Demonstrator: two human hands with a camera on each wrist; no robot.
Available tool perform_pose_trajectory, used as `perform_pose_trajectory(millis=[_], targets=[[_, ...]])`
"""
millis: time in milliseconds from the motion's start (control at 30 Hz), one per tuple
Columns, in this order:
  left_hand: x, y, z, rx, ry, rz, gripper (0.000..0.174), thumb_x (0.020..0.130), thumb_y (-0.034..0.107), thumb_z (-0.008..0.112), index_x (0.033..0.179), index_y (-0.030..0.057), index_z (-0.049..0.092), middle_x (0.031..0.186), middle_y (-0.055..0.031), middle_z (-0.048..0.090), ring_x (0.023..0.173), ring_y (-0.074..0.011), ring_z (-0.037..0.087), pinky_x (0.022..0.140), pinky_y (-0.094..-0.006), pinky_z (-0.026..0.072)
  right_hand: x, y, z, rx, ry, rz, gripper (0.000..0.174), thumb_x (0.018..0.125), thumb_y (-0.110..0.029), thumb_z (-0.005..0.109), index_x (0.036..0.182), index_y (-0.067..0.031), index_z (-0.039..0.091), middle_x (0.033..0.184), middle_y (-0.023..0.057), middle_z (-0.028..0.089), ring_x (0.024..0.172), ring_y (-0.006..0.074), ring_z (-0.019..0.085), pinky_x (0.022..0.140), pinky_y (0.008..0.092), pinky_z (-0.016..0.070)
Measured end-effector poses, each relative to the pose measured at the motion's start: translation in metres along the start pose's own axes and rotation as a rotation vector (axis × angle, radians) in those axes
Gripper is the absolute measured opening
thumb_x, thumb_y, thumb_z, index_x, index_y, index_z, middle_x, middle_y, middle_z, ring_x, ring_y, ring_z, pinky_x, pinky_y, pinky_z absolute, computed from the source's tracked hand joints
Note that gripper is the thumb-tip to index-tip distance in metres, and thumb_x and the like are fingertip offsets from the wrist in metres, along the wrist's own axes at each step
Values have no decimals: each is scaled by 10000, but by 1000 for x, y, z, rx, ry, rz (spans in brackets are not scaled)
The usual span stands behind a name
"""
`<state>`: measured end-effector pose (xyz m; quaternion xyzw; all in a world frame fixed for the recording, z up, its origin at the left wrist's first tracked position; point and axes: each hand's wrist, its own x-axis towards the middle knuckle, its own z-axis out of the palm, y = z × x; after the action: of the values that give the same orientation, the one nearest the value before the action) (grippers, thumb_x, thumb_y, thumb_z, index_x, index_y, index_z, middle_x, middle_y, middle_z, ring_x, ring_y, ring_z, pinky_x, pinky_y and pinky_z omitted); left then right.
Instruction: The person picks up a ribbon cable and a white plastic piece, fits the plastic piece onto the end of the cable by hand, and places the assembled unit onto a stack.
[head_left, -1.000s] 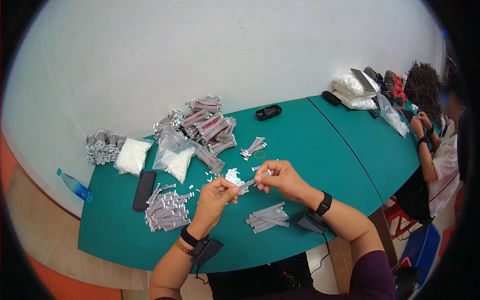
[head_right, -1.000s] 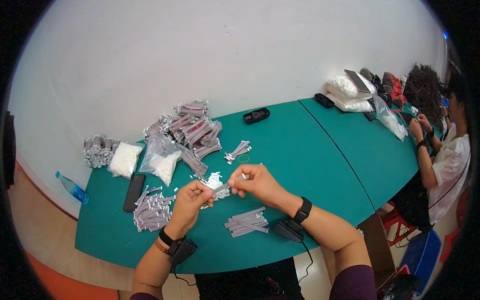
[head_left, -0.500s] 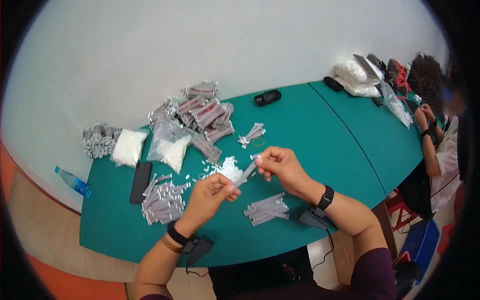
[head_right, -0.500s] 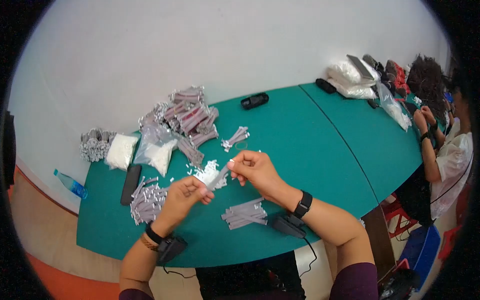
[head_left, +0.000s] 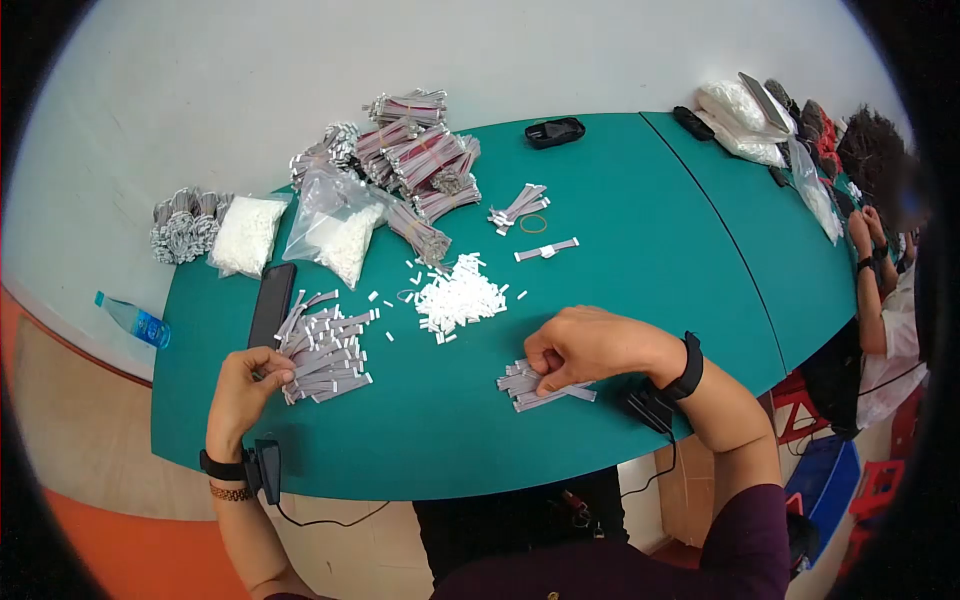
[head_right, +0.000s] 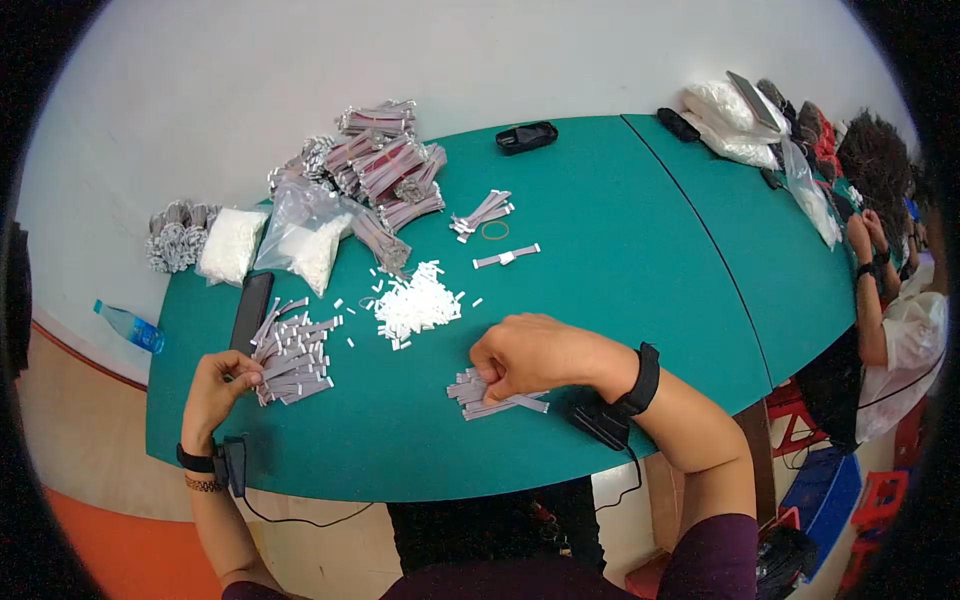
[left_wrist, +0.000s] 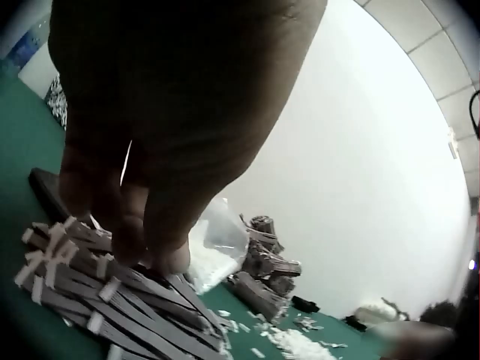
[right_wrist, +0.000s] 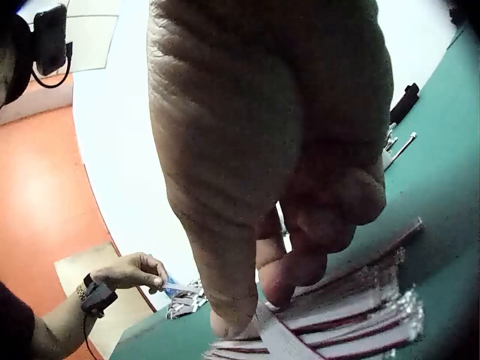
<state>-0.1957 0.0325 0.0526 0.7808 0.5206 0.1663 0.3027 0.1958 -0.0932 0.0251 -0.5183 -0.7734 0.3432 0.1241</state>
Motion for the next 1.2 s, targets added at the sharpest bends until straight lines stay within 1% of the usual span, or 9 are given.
perform_pose_trajectory(millis=[33,133,233,333,433,533,700,1000,1200], targets=[[0,-2,-1,60,19,-17,101,745,-16,667,845,-10,653,679,-13,580,604,-71,490,552,-221,402,0,-1,1,-31,-3,2,223,682,-186,745,716,-24,595,663,105,617,615,268,592,544,351,423],[6,-1,7,121,193,76,127,747,8,676,872,2,653,712,-21,569,622,-83,500,556,-233,403,3,7,4,32,-27,4,218,706,-185,736,725,-23,591,662,83,612,629,207,594,552,330,420],[14,25,33,-37,264,276,181,749,43,687,924,17,649,773,-23,566,664,-87,511,572,-228,408,5,16,-2,368,-93,-66,199,824,-188,665,760,-22,576,677,25,611,622,111,564,537,272,405],[19,76,66,-268,-20,261,214,769,84,687,973,37,646,831,-25,579,716,-83,522,632,-222,432,8,19,-12,515,-76,-94,182,859,-178,635,790,-22,570,719,12,625,671,71,568,555,238,415],[27,111,110,-536,-312,337,229,806,131,674,1011,34,638,871,-17,598,735,-79,527,657,-217,447,6,8,-15,872,-4,-19,181,877,-194,617,819,-29,569,713,12,624,657,72,575,568,214,436],[36,133,139,-700,-409,294,226,829,167,662,993,18,621,882,-21,611,718,-65,524,616,-204,432,9,11,-14,922,141,-29,148,874,-159,619,844,-25,564,727,18,620,662,79,585,597,204,456],[52,140,156,-904,-441,221,176,853,197,647,868,31,589,785,-12,617,647,-32,500,532,-171,367,17,16,0,953,320,-90,114,882,-100,595,840,2,568,741,37,621,668,90,594,618,209,469],[58,127,162,-869,-316,323,127,844,142,650,853,23,606,797,-24,646,682,-32,537,550,-179,381,20,15,7,899,328,-53,130,891,-119,586,850,2,613,758,56,656,678,84,610,593,209,468],[55,123,165,-947,-323,256,126,831,116,659,888,17,606,816,-25,626,656,-50,514,566,-183,395,21,7,12,928,416,-46,124,897,-109,574,865,3,616,781,69,665,701,99,628,594,206,471]])
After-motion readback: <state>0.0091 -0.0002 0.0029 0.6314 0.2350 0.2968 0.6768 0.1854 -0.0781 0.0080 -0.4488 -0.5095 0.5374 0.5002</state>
